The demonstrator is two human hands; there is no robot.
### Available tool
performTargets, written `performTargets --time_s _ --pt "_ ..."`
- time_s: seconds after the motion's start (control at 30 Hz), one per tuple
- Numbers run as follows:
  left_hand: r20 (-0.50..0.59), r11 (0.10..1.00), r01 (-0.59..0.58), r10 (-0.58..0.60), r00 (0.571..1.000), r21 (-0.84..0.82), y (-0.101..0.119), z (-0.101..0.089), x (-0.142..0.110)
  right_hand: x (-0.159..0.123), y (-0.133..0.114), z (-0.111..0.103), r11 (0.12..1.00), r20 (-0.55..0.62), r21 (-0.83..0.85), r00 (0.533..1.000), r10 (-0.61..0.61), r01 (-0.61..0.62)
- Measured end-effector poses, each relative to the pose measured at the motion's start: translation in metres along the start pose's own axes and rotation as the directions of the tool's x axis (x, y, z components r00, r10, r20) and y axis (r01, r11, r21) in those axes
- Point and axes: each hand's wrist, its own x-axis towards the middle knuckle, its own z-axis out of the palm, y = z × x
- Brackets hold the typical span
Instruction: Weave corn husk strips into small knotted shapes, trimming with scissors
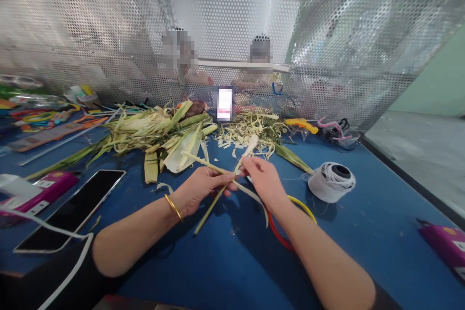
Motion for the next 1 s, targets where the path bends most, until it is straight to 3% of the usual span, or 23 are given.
performTargets --time_s 0.13,0.27,0.4,0.57,0.73,0.8,0.93,1.0 --pt "-0.032 0.993 -0.048 0.044 0.999 -0.112 -0.002 0.001 0.002 0.002 -0.003 -0.005 0.994 0.172 -0.099 0.985 -0.022 0.039" --pt "-0.071 0.990 -0.107 0.101 0.992 -0.087 -0.002 -0.001 0.005 0.003 -0.002 -0.009 0.953 0.078 -0.257 0.987 -0.144 0.159" --pt "-0.069 0.979 -0.117 0.107 0.992 -0.167 0.003 -0.013 0.011 0.005 -0.003 -0.018 0.890 0.060 -0.326 0.947 -0.316 0.318" --pt "0.209 0.972 0.070 -0.022 0.978 -0.226 0.011 -0.022 0.009 0.005 -0.010 -0.024 0.756 0.153 -0.386 0.845 -0.512 0.528" --pt "0.251 0.990 0.078 -0.046 0.967 -0.117 0.006 -0.013 0.003 0.001 -0.012 -0.020 0.629 0.299 -0.406 0.746 -0.594 0.663" --pt "0.209 0.990 0.058 -0.030 0.977 -0.129 0.002 -0.009 0.004 0.001 -0.010 -0.020 0.615 0.296 -0.433 0.748 -0.594 0.660" --pt "0.116 0.986 0.023 -0.003 0.993 -0.165 0.002 -0.008 0.004 0.004 -0.007 -0.023 0.684 0.230 -0.477 0.829 -0.510 0.553" --pt "0.126 0.984 0.036 -0.015 0.992 -0.172 0.004 -0.009 0.003 0.005 -0.007 -0.025 0.692 0.264 -0.471 0.835 -0.482 0.548"
